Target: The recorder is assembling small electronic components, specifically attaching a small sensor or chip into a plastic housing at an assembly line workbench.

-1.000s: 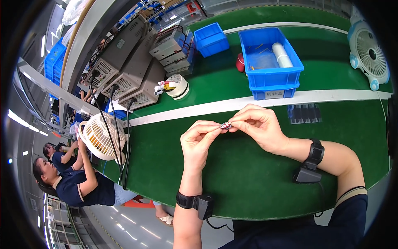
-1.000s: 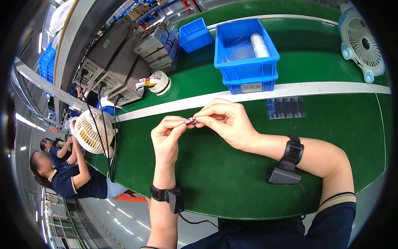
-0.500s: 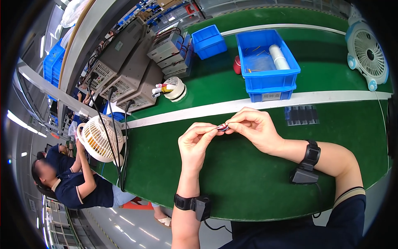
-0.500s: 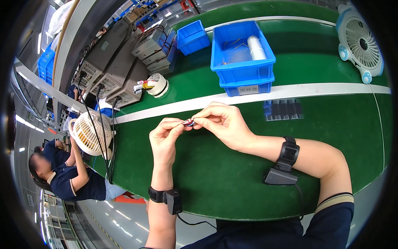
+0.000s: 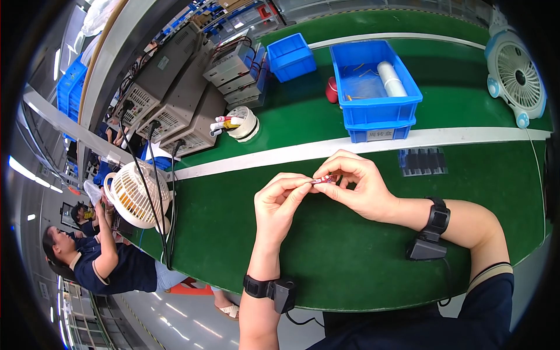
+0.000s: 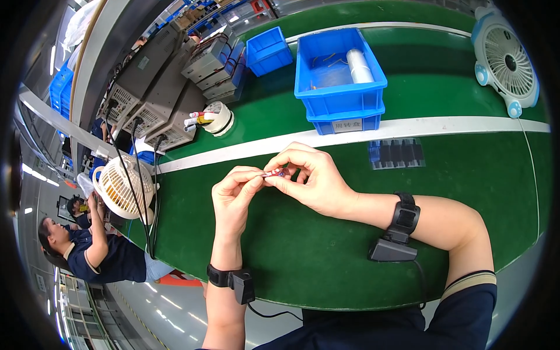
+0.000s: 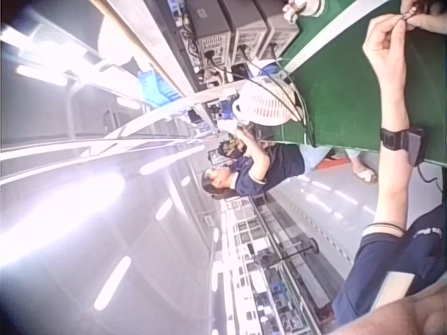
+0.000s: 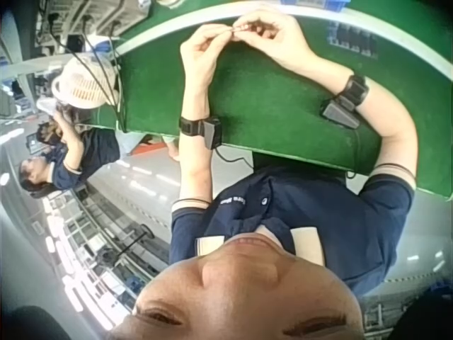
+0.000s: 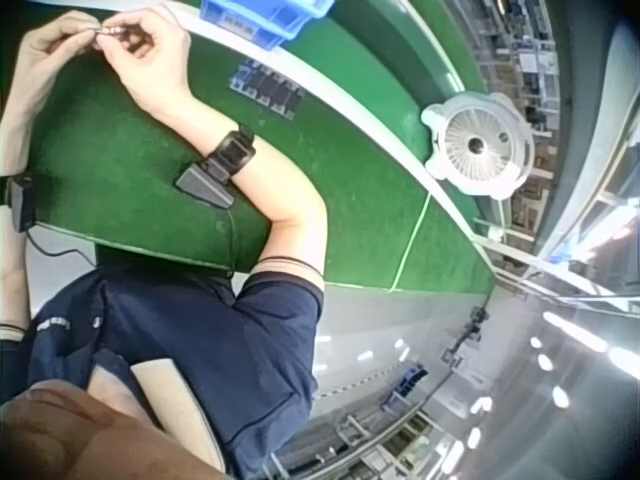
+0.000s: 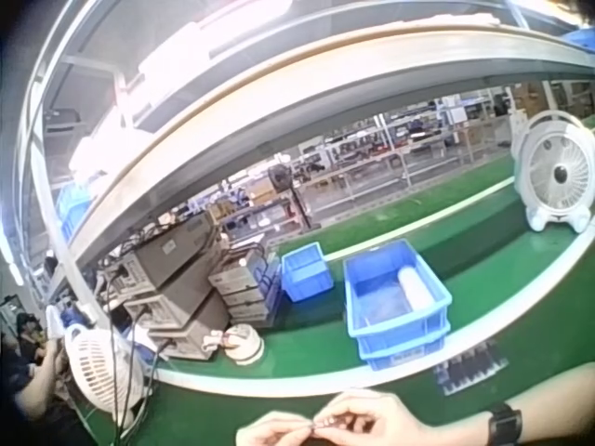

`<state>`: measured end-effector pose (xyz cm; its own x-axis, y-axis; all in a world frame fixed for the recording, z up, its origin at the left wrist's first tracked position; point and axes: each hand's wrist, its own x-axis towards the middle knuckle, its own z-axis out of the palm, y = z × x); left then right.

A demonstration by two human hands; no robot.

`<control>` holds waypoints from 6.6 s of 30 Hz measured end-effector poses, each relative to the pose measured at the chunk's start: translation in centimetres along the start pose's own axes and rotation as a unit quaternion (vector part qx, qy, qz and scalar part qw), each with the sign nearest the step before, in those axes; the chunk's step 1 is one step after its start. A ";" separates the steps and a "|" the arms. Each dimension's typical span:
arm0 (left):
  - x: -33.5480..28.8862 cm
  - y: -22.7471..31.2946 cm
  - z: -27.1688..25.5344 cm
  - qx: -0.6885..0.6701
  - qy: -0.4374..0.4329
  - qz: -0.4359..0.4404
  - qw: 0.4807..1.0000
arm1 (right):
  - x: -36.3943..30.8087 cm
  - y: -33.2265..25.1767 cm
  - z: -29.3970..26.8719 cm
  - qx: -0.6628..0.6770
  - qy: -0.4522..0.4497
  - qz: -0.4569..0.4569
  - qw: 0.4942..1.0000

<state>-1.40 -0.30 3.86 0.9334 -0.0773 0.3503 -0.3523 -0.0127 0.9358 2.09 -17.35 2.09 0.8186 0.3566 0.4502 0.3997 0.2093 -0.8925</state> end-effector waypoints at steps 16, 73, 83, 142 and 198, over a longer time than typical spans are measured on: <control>-0.1 -0.6 0.0 -0.052 0.009 -0.025 0.998 | 0.0 0.4 0.0 0.046 -0.014 0.026 0.998; -9.3 -0.1 -17.0 -0.232 0.285 -0.063 0.928 | 5.2 3.0 22.2 0.193 -0.141 0.127 0.963; -9.1 -1.0 -16.9 -0.211 0.248 -0.109 0.939 | 5.1 4.2 21.9 0.071 -0.114 0.069 0.989; 1.6 -0.4 0.0 -0.173 0.031 -0.111 0.978 | 1.5 0.0 1.1 0.071 0.065 0.026 0.995; -15.5 -2.1 -55.8 -0.453 0.414 0.169 0.772 | -5.6 -1.3 10.4 -0.059 -0.171 0.181 0.967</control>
<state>-11.37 56.57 -1.39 0.6551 0.7434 0.1347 -0.7422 0.5998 0.2990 -7.29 -10.16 1.01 0.7376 0.6713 0.0729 0.1728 -0.0834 -0.9814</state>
